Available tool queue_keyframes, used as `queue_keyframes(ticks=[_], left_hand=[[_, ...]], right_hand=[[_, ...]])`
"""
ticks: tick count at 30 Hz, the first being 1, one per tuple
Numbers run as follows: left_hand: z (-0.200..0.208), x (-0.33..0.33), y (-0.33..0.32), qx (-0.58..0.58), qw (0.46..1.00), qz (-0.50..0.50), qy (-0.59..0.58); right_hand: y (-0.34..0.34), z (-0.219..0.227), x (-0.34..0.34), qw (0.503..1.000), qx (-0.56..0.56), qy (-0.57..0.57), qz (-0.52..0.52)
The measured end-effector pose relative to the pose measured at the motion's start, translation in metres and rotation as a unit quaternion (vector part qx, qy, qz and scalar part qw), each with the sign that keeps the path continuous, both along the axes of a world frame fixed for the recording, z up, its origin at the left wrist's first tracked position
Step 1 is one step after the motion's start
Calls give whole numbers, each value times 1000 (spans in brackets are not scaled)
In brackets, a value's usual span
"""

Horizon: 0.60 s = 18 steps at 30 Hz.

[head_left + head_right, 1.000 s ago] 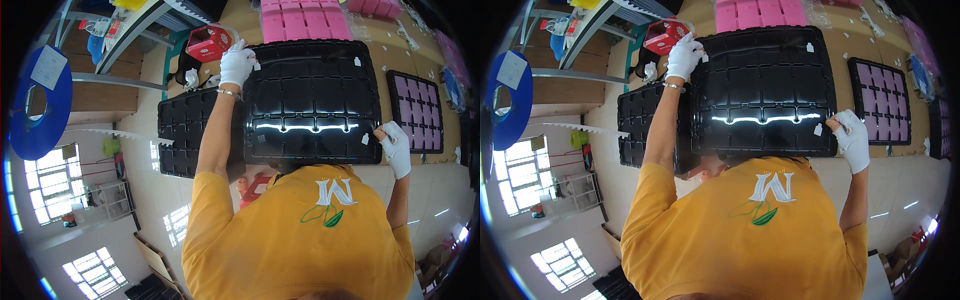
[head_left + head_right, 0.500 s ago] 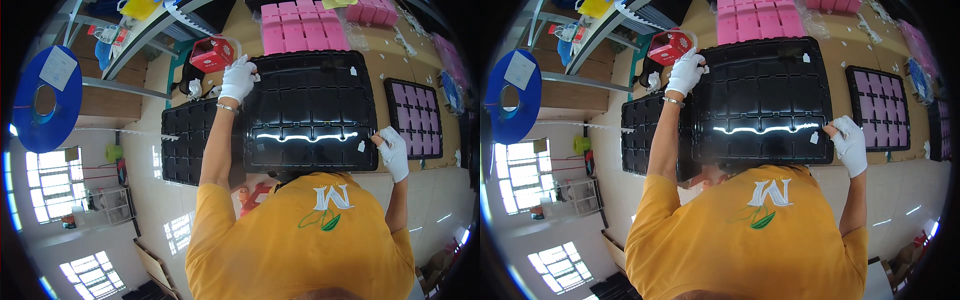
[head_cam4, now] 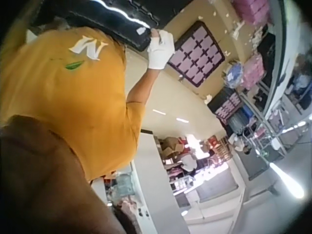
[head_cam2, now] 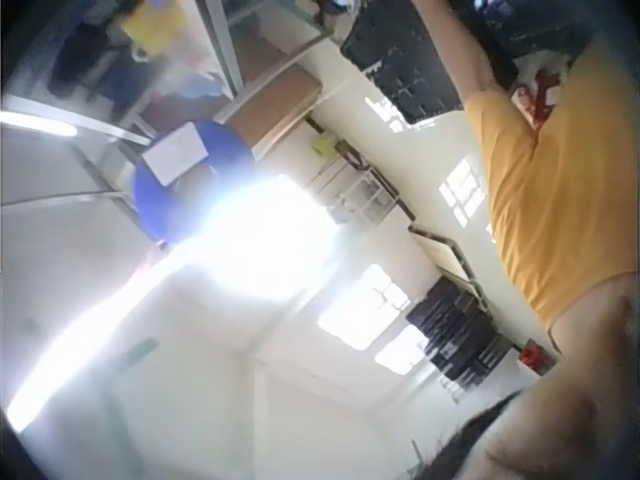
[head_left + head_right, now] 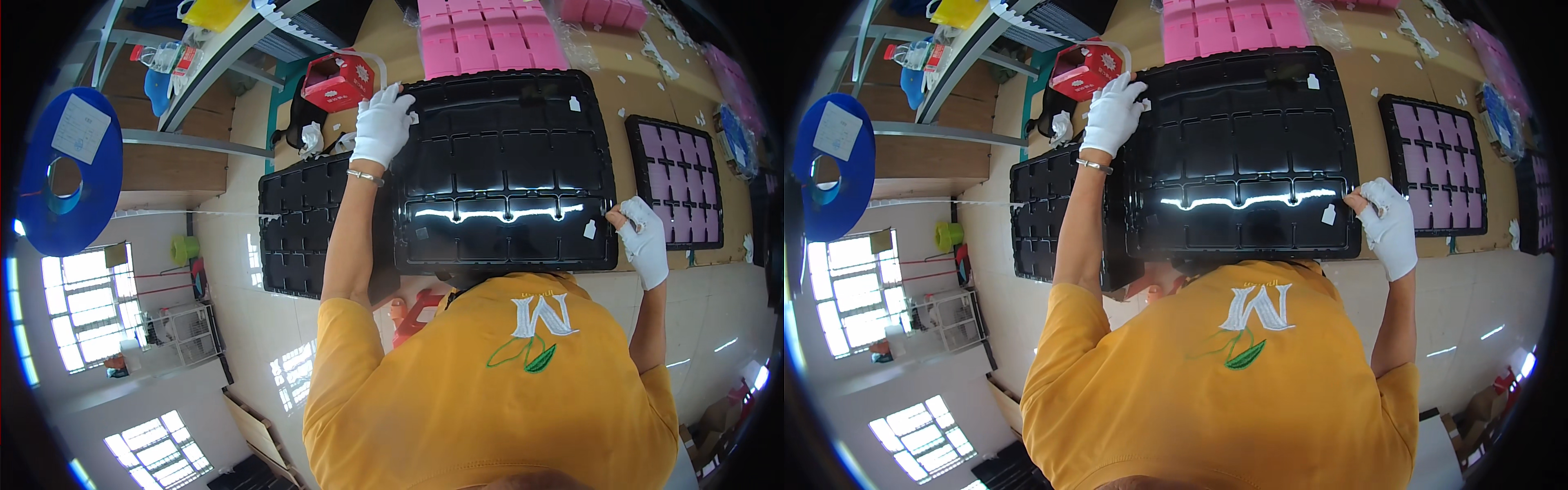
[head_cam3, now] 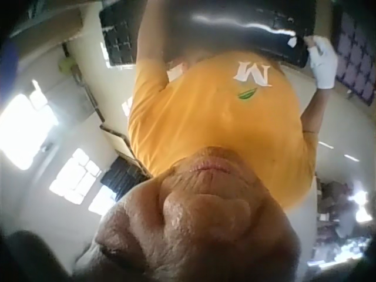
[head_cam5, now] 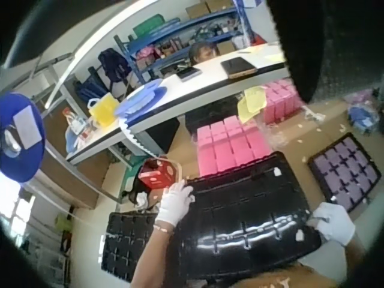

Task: The person assembles black plastic trays by peeling off small white protective stickers from the surface. They then place pink foam inserts into the compartments of the trays. The person repeats this process for multiple trays, stacking the completed units on the table.

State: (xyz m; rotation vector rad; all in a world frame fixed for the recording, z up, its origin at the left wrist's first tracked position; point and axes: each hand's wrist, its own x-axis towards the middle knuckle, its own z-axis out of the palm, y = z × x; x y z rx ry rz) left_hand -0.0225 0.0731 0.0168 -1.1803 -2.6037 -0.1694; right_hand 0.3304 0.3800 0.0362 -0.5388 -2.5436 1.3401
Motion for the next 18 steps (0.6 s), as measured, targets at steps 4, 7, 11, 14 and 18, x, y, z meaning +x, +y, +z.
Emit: queue_keyframes(ticks=[4, 7, 11, 14, 18], left_hand=[[3, 6, 0, -31, 999, -24, 32], [7, 3, 2, -1, 1000, -16, -7], [9, -6, 5, -13, 1000, -10, -20], [8, -9, 6, -31, 999, -12, -10], [9, -13, 8, -48, 999, -13, -10]], right_hand=[[0, -1, 4, 1000, 14, 7, -7], [-2, 2, 2, 1000, 19, 8, -3], [-4, 3, 1, 1000, 0, 7, -4], [-3, 2, 2, 1000, 4, 5, -3], [-3, 5, 3, 1000, -7, -1, -7]])
